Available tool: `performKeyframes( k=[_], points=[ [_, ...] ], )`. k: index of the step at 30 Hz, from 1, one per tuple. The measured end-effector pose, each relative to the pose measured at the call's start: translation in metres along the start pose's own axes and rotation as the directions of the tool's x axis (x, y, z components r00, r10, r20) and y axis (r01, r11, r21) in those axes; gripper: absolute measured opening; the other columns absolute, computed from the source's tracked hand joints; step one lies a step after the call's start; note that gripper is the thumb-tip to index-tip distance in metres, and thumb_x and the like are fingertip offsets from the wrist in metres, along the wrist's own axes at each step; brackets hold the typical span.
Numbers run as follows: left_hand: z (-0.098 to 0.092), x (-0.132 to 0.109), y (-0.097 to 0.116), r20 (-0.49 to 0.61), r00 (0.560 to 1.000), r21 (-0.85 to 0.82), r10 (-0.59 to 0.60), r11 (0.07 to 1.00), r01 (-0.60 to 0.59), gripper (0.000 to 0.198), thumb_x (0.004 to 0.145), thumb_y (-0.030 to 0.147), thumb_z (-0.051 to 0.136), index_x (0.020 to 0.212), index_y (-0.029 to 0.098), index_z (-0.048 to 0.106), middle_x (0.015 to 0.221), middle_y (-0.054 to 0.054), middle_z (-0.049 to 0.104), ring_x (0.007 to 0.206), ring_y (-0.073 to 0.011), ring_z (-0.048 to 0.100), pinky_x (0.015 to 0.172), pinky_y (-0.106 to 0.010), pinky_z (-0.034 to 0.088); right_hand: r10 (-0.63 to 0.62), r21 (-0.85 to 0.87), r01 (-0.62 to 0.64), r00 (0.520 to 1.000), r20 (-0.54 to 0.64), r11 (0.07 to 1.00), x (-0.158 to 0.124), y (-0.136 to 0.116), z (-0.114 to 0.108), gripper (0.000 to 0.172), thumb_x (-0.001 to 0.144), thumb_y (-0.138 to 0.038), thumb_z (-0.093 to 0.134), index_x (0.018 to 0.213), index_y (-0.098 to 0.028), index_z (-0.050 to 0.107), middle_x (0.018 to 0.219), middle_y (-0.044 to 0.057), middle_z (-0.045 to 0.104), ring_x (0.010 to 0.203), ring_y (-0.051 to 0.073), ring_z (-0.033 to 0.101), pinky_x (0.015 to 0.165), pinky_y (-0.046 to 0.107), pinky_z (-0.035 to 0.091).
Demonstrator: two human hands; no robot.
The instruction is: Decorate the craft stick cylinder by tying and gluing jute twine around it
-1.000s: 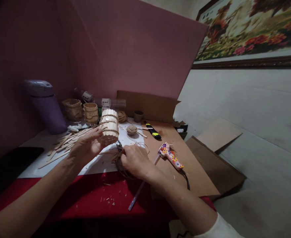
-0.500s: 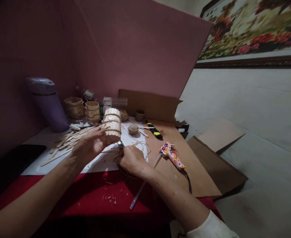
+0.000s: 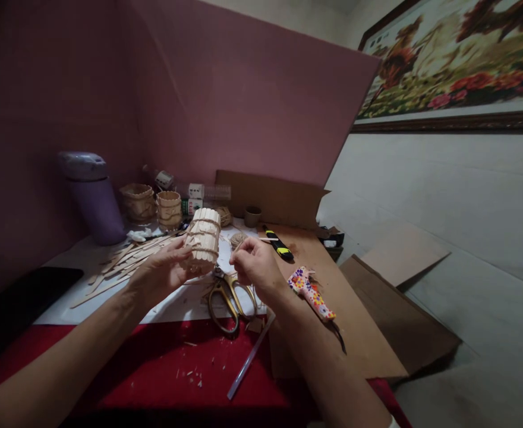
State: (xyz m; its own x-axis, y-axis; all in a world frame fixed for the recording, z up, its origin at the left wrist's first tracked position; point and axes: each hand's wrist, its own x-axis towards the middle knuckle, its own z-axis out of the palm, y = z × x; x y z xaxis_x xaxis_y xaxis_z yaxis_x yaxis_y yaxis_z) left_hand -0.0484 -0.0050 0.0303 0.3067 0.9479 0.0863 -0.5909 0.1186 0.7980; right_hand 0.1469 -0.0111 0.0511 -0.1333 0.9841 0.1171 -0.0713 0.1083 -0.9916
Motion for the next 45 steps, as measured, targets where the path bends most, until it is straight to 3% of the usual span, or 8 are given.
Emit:
performKeyframes(
  k=[3,6,10,12,17,29,35,45],
  points=[
    [0.0,0.0,-0.003,0.032,0.999,-0.001,-0.023,1.0,0.023,0.052,0.071,0.015,0.074,0.121,0.015,0.061,0.107,-0.013,0.073,0.085,-0.0249,0.071,0.075,-0.037,0.059,-0.115,-0.059,0.111,0.991,-0.062,0.992,-0.007,0.006,0.003,0.016,0.066,-0.027,0.067,0.076,-0.019,0.059,0.053,-0.007,0.052,0.039,0.004,0.032,0.036,0.018,0.024],
    [0.002,-0.001,-0.005,0.048,0.998,0.007,-0.044,0.999,0.044,0.055,0.069,0.013,0.074,0.123,0.015,0.06,0.11,-0.014,0.073,0.087,-0.0249,0.071,0.076,-0.036,0.058,-0.282,-0.143,0.267,0.954,-0.098,0.953,-0.017,0.012,0.004,0.017,0.075,-0.032,0.068,0.084,-0.018,0.064,0.066,-0.002,0.06,0.048,0.006,0.042,0.041,0.02,0.03],
    [0.006,-0.004,-0.007,0.075,0.993,0.024,-0.094,0.995,0.092,0.059,0.067,0.01,0.074,0.124,0.016,0.06,0.11,-0.014,0.072,0.088,-0.0247,0.07,0.078,-0.036,0.057,-0.408,-0.266,0.376,0.91,-0.076,0.888,-0.027,0.018,0.004,0.011,0.085,-0.03,0.064,0.086,-0.019,0.064,0.07,0.0,0.062,0.059,0.011,0.054,0.05,0.023,0.04],
    [0.007,-0.005,-0.008,0.093,0.989,0.026,-0.114,0.993,0.112,0.061,0.067,0.009,0.074,0.125,0.017,0.059,0.109,-0.013,0.073,0.087,-0.0243,0.07,0.079,-0.036,0.056,-0.486,-0.384,0.441,0.873,-0.024,0.811,-0.031,0.021,0.003,0.007,0.09,-0.025,0.059,0.086,-0.02,0.063,0.075,0.001,0.064,0.066,0.014,0.058,0.057,0.025,0.044],
    [0.008,-0.007,-0.011,0.075,0.987,0.034,-0.142,0.99,0.14,0.069,0.065,0.008,0.075,0.13,0.019,0.055,0.112,-0.012,0.072,0.091,-0.0242,0.069,0.081,-0.035,0.054,-0.689,-0.622,0.595,0.715,0.12,0.508,-0.036,0.023,0.004,0.012,0.094,-0.012,0.048,0.092,-0.019,0.058,0.086,0.004,0.063,0.08,0.016,0.06,0.07,0.028,0.046],
    [0.01,-0.008,-0.011,0.08,0.986,0.057,-0.145,0.988,0.141,0.067,0.063,0.009,0.074,0.127,0.02,0.057,0.111,-0.01,0.073,0.085,-0.0221,0.07,0.077,-0.033,0.053,-0.657,-0.736,0.569,0.718,0.229,0.366,-0.037,0.019,0.007,0.01,0.097,-0.016,0.045,0.093,-0.02,0.054,0.088,0.005,0.062,0.08,0.017,0.061,0.069,0.029,0.048],
    [0.01,-0.008,-0.011,0.072,0.987,0.054,-0.146,0.988,0.142,0.068,0.064,0.008,0.074,0.128,0.022,0.057,0.112,-0.009,0.072,0.089,-0.0224,0.07,0.078,-0.033,0.053,-0.659,-0.767,0.582,0.692,0.293,0.271,-0.037,0.018,0.004,0.01,0.095,-0.013,0.045,0.094,-0.019,0.053,0.088,0.005,0.062,0.08,0.017,0.062,0.07,0.03,0.049],
    [0.011,-0.007,-0.011,0.133,0.983,0.094,-0.127,0.989,0.115,0.063,0.064,0.012,0.075,0.125,0.02,0.058,0.101,-0.008,0.072,0.082,-0.021,0.069,0.074,-0.03,0.052,-0.658,-0.794,0.573,0.681,0.322,0.203,-0.036,0.017,0.003,0.013,0.096,-0.013,0.043,0.093,-0.019,0.054,0.088,0.006,0.062,0.079,0.017,0.061,0.068,0.03,0.049]
  ],
)
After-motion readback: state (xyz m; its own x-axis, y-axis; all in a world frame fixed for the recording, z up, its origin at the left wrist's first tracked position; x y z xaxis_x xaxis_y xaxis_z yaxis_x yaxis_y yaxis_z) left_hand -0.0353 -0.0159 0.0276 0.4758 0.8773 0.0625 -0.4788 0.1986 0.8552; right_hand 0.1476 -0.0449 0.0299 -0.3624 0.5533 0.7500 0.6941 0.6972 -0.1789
